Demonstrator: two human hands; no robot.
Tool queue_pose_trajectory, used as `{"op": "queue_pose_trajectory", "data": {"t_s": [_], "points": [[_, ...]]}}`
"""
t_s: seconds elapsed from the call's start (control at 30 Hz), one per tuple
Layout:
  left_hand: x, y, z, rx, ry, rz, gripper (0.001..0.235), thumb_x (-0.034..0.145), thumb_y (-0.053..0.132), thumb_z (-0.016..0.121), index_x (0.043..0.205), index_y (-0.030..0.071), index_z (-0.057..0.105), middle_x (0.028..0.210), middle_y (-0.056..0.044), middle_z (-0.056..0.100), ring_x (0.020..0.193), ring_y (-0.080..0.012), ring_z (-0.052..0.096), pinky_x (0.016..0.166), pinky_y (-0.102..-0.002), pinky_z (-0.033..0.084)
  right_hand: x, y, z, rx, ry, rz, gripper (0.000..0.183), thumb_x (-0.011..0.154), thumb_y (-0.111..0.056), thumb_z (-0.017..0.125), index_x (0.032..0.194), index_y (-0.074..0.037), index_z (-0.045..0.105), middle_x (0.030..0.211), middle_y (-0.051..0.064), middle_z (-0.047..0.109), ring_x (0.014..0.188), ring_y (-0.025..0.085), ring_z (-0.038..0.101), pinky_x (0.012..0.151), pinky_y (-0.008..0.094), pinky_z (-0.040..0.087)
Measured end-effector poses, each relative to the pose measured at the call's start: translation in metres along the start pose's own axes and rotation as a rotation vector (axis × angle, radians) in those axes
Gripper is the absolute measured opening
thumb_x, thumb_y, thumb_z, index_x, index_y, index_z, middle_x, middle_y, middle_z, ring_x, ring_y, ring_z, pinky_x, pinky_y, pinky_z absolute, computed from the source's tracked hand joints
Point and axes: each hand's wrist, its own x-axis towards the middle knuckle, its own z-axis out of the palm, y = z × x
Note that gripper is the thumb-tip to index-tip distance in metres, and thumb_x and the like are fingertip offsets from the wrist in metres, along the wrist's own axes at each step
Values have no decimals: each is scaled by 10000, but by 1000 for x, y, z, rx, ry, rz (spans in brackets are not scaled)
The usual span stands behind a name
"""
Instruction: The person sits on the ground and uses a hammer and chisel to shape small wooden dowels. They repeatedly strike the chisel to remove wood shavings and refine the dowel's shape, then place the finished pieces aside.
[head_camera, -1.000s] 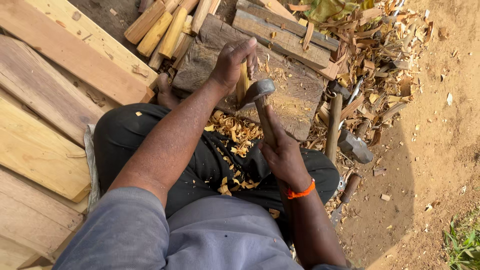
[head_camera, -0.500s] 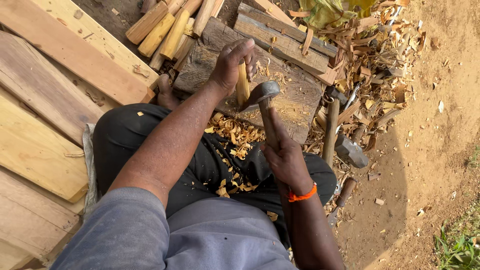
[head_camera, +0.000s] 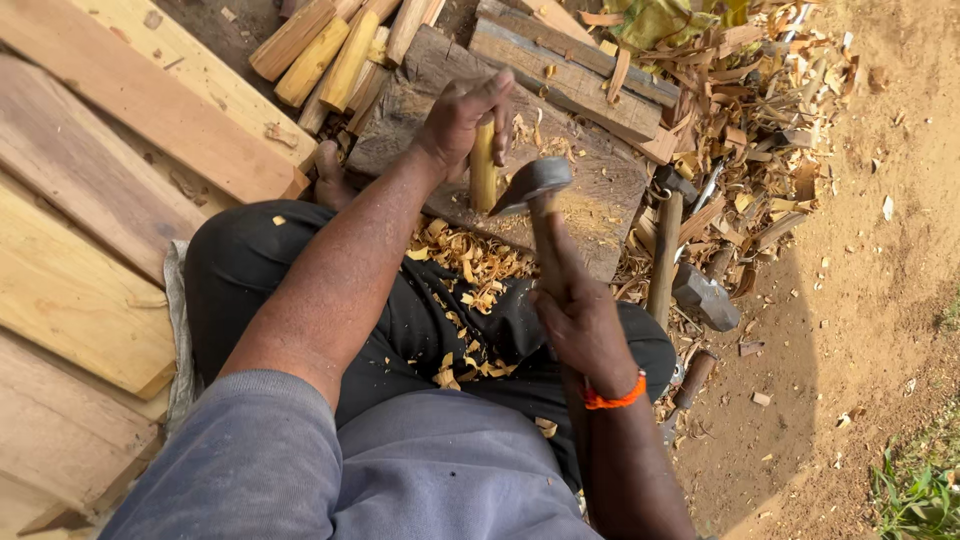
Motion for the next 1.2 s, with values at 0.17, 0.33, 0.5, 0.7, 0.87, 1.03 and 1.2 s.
{"op": "queue_pose_trajectory", "data": {"t_s": [0.17, 0.33, 0.5, 0.7, 0.87, 1.03, 1.2], "points": [[-2, -2, -6, -110, -121, -143, 569, 935, 638, 699, 690, 134, 598, 624, -52, 605, 547, -157, 629, 556, -370, 595, -27, -14, -27, 83, 122, -133, 804, 977, 144, 571, 1673, -53, 221, 1729, 196, 336, 1597, 259, 343, 1258, 342, 352], [-5, -8, -6, -105, -88, -104, 581, 940, 667, 674, 703, 144, 587, 620, -31, 572, 546, -155, 574, 586, -344, 529, -7, -11, 0, -75, 9, 6, 871, 865, 112, 635, 1640, -70, 281, 1577, 192, 498, 1431, 272, 497, 1142, 360, 405], [-1, -11, -3, -29, 103, -8, 502, 940, 646, 614, 799, 165, 592, 748, -25, 620, 707, -157, 617, 696, -352, 548, -16, 20, -6, -96, 117, 61, 890, 878, 59, 685, 1639, -128, 262, 1611, 216, 462, 1450, 261, 484, 1125, 357, 430], [9, -6, 2, 102, 4, 63, 493, 916, 561, 632, 1097, 103, 657, 1030, -64, 732, 982, -177, 692, 962, -383, 573, -33, 62, -32, -189, 234, 396, 1017, 849, -46, 673, 1668, -223, 98, 1525, 187, 546, 1241, 264, 641, 962, 354, 534], [8, -10, -7, 441, 101, 110, 597, 930, 677, 585, 1099, 110, 666, 995, -62, 745, 952, -151, 728, 848, -335, 621, -29, 76, -30, -178, 293, 57, 1015, 878, -17, 724, 1674, -192, 119, 1535, 306, 505, 1302, 405, 611, 987, 442, 519], [-11, -8, -11, 1119, 364, 8, 670, 968, 720, 591, 892, 57, 642, 817, -126, 671, 685, -217, 622, 578, -398, 554, -32, 74, -34, -104, 254, 433, 1018, 854, -108, 704, 1665, -297, 120, 1321, 247, 672, 1081, 383, 722, 901, 441, 576], [-47, 4, 6, 1154, 312, -22, 483, 948, 566, 668, 944, 83, 671, 827, -72, 703, 649, -145, 695, 561, -338, 607, -29, 96, -31, -107, 276, 275, 1041, 831, -92, 737, 1648, -290, 122, 1339, 260, 645, 1107, 381, 700, 906, 442, 558]]}}
